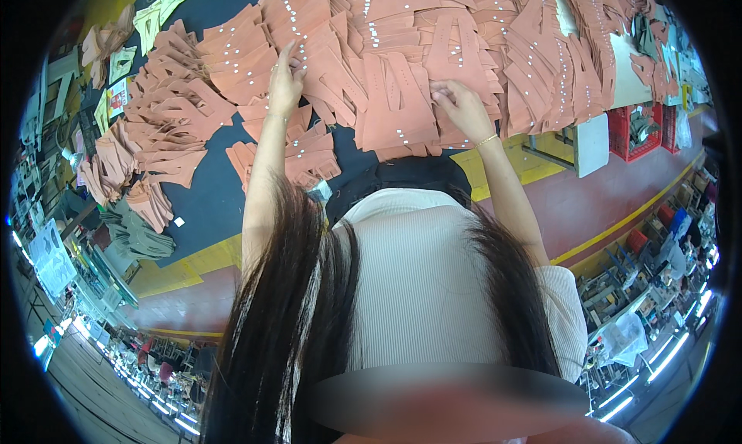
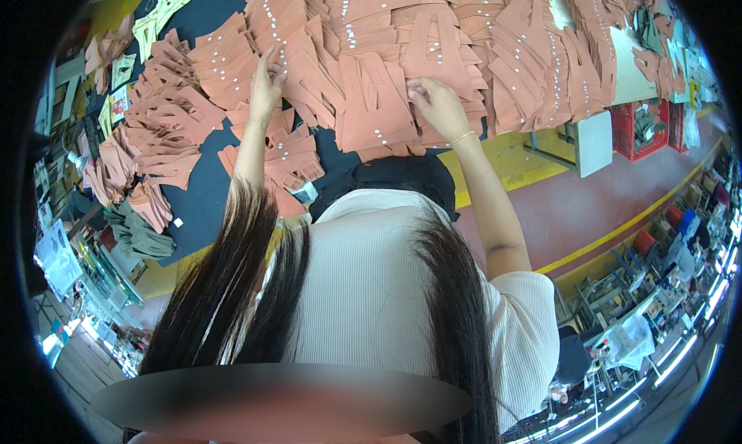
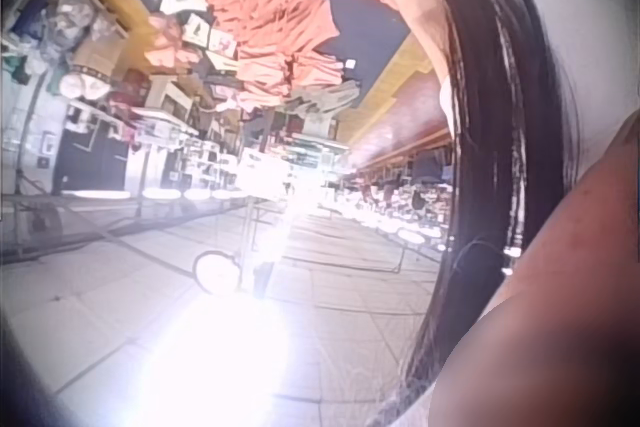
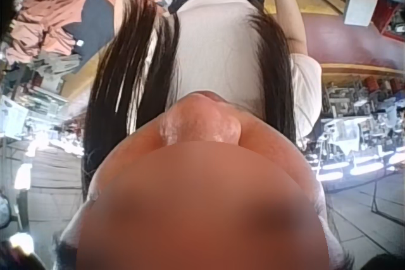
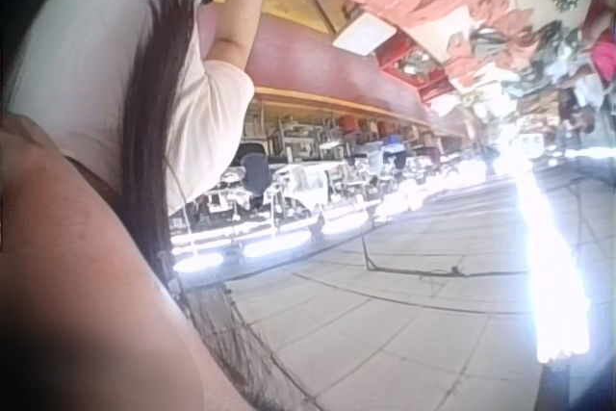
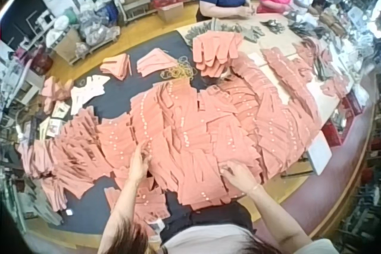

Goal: The person repeatedly picks up pink fabric pieces from a large pile on a table, briefly separates or aligns them, and places them back into the pile. The hands work continuously over the same area, handling the pieces one at a time or in small groups.

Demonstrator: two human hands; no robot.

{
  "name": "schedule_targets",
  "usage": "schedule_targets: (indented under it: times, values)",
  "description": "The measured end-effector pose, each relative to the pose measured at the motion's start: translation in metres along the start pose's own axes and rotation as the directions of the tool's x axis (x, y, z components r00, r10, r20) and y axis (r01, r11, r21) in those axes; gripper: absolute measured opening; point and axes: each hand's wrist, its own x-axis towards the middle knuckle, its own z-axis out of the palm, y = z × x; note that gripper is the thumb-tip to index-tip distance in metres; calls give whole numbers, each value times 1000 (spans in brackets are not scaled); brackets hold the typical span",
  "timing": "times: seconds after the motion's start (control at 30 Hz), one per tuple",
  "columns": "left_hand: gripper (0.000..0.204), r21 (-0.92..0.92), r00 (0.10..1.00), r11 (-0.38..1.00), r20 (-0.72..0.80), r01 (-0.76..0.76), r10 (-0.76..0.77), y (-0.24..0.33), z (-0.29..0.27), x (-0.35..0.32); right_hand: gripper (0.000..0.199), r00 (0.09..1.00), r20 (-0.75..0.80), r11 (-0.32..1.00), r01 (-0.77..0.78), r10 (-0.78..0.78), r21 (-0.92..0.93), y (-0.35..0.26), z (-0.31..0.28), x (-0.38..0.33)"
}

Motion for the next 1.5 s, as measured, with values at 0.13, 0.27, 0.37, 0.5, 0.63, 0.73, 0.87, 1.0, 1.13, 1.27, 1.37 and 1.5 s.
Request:
schedule_targets:
  times: [0.13,0.27,0.37,0.5,0.63,0.73,0.87,1.0,1.13,1.27,1.37,1.5]
  values:
    - [64,10,999,1000,-48,-16,17,-3,2,-3,21,1000,4,1000,-9,9,-13,3,0,-1]
    - [63,272,986,960,-131,-66,105,0,2,-6,22,1000,-14,999,26,-27,-36,5,2,-3]
    - [65,453,961,891,-233,-25,146,7,2,-11,21,998,-40,998,42,-44,-48,6,3,-4]
    - [48,349,937,935,-303,-60,173,18,9,-31,21,999,-8,994,46,-47,-102,7,2,-7]
    - [19,-156,997,985,-2,75,-76,34,35,-74,20,999,11,995,33,-32,-97,7,8,-10]
    - [26,-170,988,975,91,141,-126,47,63,-113,15,1000,2,998,19,-19,-62,8,11,-11]
    - [38,-119,980,977,112,177,-164,56,80,-133,16,994,-110,990,-37,22,-136,24,-8,-9]
    - [41,-18,988,992,96,125,-123,61,82,-139,23,957,-289,950,-60,-33,-307,48,-34,2]
    - [41,-10,993,997,84,83,-82,64,82,-141,32,926,-374,913,-116,-43,-392,60,-38,3]
    - [35,-19,997,997,34,68,-68,69,87,-143,38,912,-388,837,-106,-134,-537,58,-24,-2]
    - [30,-26,993,993,30,114,-113,71,89,-142,35,911,-408,902,-126,-60,-414,63,-29,-1]
    - [26,-252,973,942,112,223,-200,69,86,-142,30,858,-513,868,-243,-15,-432,93,-75,21]
